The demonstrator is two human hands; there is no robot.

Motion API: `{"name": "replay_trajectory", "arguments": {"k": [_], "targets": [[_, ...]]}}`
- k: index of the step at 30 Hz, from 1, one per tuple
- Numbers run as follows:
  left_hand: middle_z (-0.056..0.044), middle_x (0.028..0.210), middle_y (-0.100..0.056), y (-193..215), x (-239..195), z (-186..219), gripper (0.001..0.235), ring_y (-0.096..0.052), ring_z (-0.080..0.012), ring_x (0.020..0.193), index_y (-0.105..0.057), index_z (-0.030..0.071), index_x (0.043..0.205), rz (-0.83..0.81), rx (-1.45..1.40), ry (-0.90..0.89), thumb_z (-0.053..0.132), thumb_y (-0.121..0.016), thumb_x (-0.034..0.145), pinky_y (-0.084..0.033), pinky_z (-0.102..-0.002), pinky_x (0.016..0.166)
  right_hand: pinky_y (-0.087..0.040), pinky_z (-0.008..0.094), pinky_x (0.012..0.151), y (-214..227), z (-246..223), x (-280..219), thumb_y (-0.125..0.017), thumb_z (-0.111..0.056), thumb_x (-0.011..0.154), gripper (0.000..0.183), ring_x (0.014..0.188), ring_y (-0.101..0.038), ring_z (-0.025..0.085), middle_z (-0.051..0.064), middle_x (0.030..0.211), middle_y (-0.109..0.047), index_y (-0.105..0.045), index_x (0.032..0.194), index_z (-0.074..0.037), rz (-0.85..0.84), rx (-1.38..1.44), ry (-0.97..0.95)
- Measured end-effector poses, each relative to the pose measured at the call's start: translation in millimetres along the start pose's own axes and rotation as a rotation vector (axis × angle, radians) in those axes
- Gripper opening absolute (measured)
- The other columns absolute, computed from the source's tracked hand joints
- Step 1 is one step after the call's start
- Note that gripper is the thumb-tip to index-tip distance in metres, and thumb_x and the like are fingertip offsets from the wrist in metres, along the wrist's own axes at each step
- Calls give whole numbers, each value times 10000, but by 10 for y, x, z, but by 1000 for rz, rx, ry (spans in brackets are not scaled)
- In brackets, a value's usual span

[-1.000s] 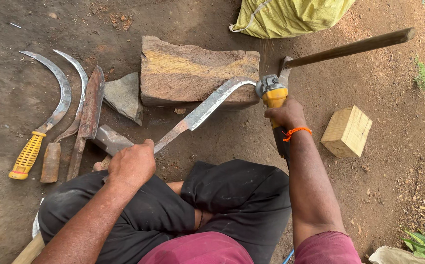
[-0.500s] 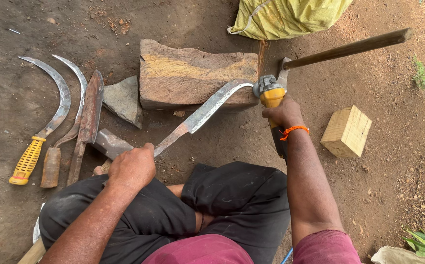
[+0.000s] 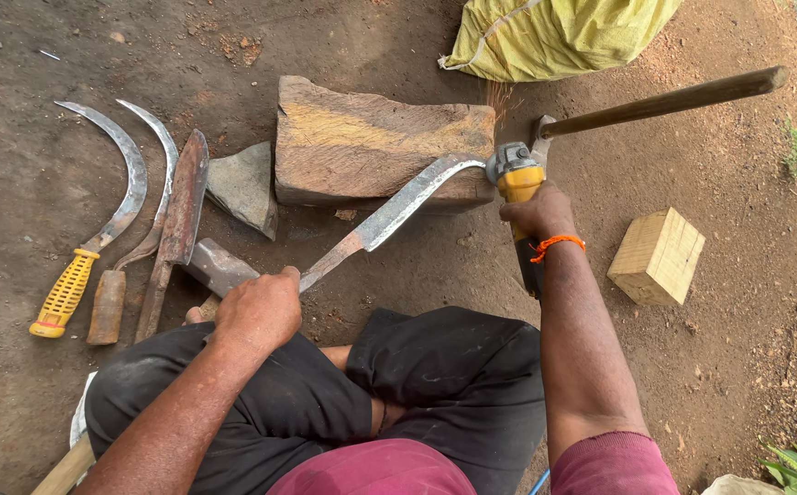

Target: The person uses an angle grinder to sharpen the blade of a sickle. They hold the sickle against a wooden block and move the grinder along the edge, producing sparks.

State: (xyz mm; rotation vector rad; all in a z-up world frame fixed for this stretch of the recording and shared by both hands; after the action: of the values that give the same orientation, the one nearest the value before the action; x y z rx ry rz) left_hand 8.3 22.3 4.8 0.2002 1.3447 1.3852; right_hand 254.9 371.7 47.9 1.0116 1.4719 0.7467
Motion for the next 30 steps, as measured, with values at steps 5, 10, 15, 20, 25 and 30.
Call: {"name": "replay_trajectory", "arguments": {"k": [5, 10, 15, 20, 25, 30], "targets": [[-250, 960, -746, -2, 19, 13, 244, -752, -366, 965, -621, -3, 1149, -25, -6, 4, 83, -582, 924, -593, -502, 873, -644, 391, 786, -35, -20, -10, -853, -209, 761, 678, 927, -741, 270, 192, 1164, -701, -538, 1331, -18, 1, -80, 52], [-238, 945, -745, 12, -3, 17, 263, -772, -336, 930, -606, 1, 1192, -49, -2, 7, 60, -562, 940, -612, -491, 847, -657, 394, 769, -51, -70, -48, -828, -205, 773, 691, 909, -756, 271, 190, 1155, -694, -504, 1360, -41, -18, -57, -14], [-242, 958, -742, -2, -1, 20, 274, -760, -348, 955, -612, -1, 1191, -61, -7, 9, 58, -571, 927, -601, -501, 866, -652, 386, 775, -64, -48, -29, -833, -188, 746, 682, 912, -749, 261, 176, 1153, -703, -535, 1339, -35, -2, -44, 55], [-249, 980, -741, 5, 16, 7, 286, -752, -364, 987, -610, -4, 1197, -48, -20, 8, 45, -566, 918, -588, -509, 894, -643, 391, 787, -86, -60, 60, -866, -234, 747, 712, 922, -744, 277, 193, 1157, -700, -526, 1333, -15, 16, -101, 83], [-249, 1008, -736, -3, 34, -7, 276, -738, -377, 1018, -606, 7, 1187, -77, -7, 19, 43, -567, 916, -576, -522, 907, -649, 395, 782, -126, -62, 143, -874, -251, 746, 714, 925, -746, 285, 202, 1159, -699, -543, 1325, 0, 4, -136, 114], [-252, 1012, -737, 3, 37, 0, 264, -738, -382, 1023, -608, 8, 1173, -68, -7, 11, 48, -573, 915, -576, -520, 911, -662, 398, 769, -121, -47, 138, -850, -217, 758, 734, 920, -759, 290, 197, 1162, -698, -499, 1371, -19, -6, -86, 61]]}}
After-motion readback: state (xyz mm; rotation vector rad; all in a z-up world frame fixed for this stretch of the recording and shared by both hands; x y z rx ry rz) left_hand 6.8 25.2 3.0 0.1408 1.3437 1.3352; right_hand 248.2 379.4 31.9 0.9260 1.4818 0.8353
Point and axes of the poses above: each hand's wrist, its own x-axis towards the middle knuckle, its own y-axis out of the back of the hand, z = x × y, the point moved 5 cm from there along x, towards the middle knuckle
